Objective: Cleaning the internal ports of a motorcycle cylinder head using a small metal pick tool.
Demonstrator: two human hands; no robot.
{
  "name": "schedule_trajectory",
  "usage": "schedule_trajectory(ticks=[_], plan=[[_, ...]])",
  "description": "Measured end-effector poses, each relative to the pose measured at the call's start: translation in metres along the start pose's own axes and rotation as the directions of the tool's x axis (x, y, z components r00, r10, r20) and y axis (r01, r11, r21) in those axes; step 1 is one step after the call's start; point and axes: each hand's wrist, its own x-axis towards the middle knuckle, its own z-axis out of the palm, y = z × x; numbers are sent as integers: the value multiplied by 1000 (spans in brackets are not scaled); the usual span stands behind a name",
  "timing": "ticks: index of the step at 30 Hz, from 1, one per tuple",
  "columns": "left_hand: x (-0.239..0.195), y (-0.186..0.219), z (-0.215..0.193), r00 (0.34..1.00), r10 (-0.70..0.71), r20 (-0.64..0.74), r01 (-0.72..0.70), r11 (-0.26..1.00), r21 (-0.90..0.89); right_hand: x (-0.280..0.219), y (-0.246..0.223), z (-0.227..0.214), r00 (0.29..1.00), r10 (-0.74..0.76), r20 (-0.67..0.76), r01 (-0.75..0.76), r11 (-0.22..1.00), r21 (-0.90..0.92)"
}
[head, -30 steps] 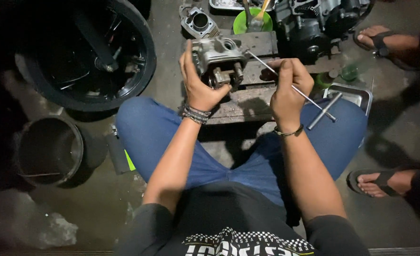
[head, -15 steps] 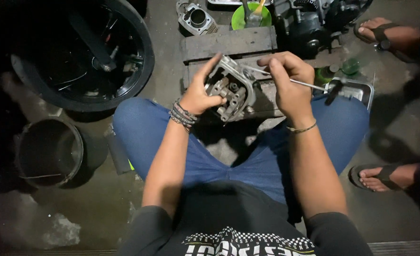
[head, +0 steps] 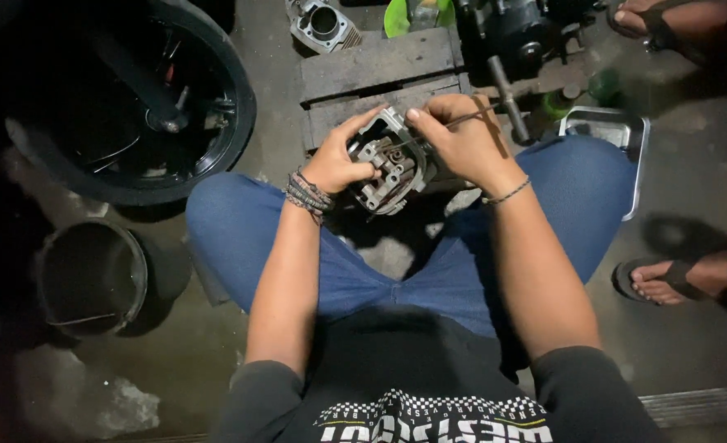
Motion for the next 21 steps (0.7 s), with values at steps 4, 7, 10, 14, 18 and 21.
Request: schedule_trajectory(ticks=[4, 7, 10, 14, 18, 21], plan=[[2, -8, 0, 1000, 7, -15, -7, 1000, 4, 1, -1, 2, 998, -49, -26, 48, 998, -40], [3, -9, 1, 999, 11, -30, -12, 1000, -11, 2, -4, 4, 995, -81, -54, 78, 995, -64], [1, -9, 0, 999, 33, -40, -34, 999, -16, 0, -9, 5, 986, -154, -61, 146, 982, -117], [4, -12, 2, 999, 25, -45, -24, 999, 24, -5, -15, 1, 991, -117, -69, 114, 992, -51], [5, -15, 3, 997, 21, -68, -18, 999, 44, -2, -8, 10, 976, -200, -81, 186, 971, -150], [3, -17, 3, 998, 17, -66, -12, 997, 72, -2, -7, 11, 977, -197, -85, 183, 973, -143]])
